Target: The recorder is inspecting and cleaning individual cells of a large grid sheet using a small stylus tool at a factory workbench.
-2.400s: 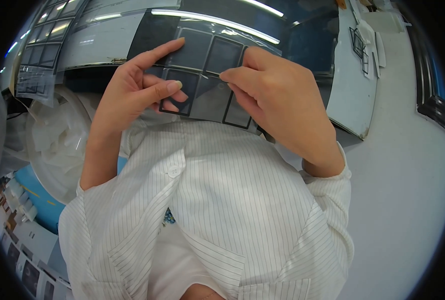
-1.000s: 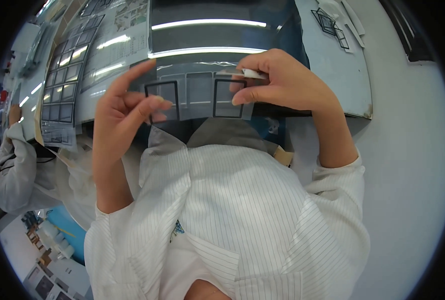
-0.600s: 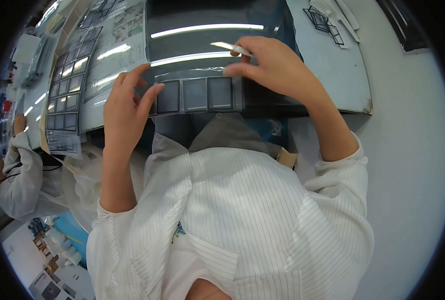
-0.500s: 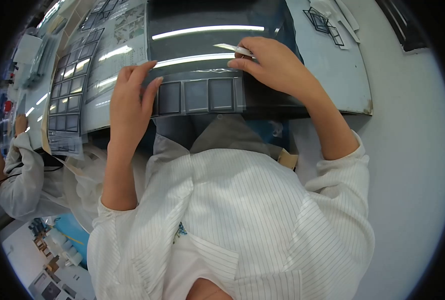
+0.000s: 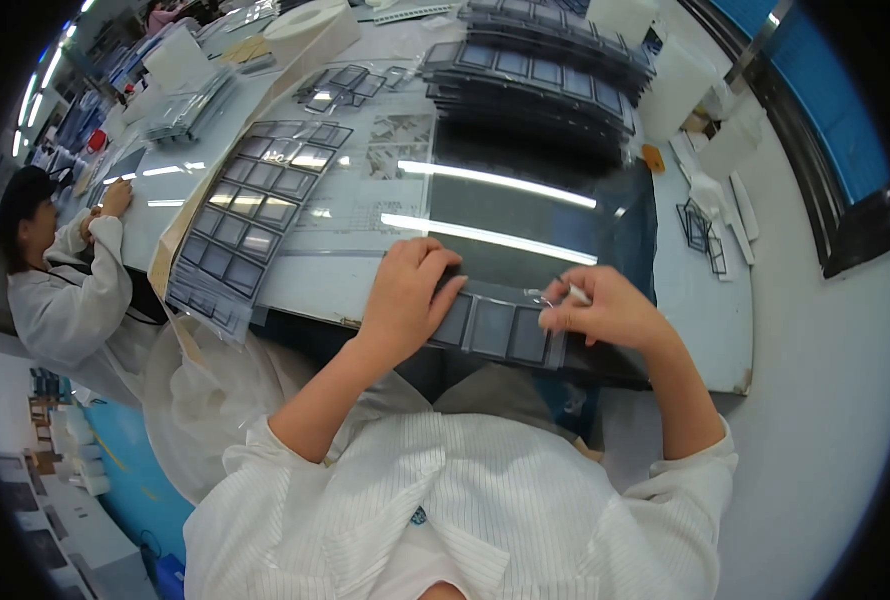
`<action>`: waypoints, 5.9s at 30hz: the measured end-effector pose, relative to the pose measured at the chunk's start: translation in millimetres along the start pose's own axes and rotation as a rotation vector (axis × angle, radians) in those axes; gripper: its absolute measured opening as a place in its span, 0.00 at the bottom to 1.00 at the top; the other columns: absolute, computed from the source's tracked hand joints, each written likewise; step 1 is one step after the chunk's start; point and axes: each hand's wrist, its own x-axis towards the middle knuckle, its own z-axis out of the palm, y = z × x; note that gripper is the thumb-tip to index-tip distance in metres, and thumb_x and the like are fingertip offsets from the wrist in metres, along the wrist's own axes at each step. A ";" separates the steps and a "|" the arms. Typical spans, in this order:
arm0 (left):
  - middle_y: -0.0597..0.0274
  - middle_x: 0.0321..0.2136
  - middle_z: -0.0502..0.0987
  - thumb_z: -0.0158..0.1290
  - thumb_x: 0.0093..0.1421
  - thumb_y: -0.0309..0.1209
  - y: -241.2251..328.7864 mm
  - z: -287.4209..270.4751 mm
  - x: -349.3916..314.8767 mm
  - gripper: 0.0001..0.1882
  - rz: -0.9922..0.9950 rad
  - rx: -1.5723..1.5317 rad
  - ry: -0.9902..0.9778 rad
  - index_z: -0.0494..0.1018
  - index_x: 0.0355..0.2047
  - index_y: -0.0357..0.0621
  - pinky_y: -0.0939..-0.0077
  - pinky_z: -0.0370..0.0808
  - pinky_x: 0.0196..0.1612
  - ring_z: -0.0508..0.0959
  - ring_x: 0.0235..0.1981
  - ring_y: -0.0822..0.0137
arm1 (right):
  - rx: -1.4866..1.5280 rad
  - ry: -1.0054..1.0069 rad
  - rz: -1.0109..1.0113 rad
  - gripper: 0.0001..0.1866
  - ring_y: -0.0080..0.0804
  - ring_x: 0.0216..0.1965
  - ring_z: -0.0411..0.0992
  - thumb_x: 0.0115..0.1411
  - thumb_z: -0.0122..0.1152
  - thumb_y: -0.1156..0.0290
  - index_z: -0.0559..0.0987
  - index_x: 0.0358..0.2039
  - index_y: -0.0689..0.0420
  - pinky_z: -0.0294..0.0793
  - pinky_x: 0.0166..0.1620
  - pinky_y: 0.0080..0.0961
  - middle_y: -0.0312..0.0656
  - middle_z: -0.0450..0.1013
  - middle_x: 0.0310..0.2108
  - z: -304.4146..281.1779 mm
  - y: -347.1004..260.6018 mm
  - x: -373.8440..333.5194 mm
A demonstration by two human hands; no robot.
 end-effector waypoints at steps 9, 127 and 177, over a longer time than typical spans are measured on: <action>0.60 0.23 0.71 0.54 0.63 0.33 -37.9 -25.4 10.9 0.11 -0.397 -0.415 0.284 0.73 0.29 0.37 0.77 0.65 0.28 0.69 0.24 0.73 | 0.016 -0.021 -0.316 0.10 0.13 0.22 0.71 0.56 0.67 0.70 0.72 0.30 0.57 0.62 0.21 0.12 0.34 0.74 0.21 -32.9 -75.2 31.5; 0.68 0.25 0.72 0.70 0.48 0.36 -7.7 82.5 159.8 0.21 0.078 -0.511 -0.797 0.73 0.35 0.38 0.83 0.67 0.32 0.69 0.28 0.78 | 0.141 0.472 -0.346 0.11 0.09 0.17 0.58 0.65 0.58 0.62 0.79 0.36 0.58 0.51 0.21 0.11 0.30 0.71 0.18 -42.4 74.4 12.5; 0.69 0.22 0.72 0.48 0.67 0.42 0.1 72.4 139.6 0.19 -0.214 -0.745 -0.909 0.75 0.27 0.38 0.80 0.67 0.32 0.70 0.26 0.77 | 0.479 0.309 -0.047 0.11 0.09 0.09 0.53 0.64 0.57 0.63 0.78 0.33 0.58 0.46 0.13 0.10 0.35 0.74 0.17 -39.0 53.1 9.7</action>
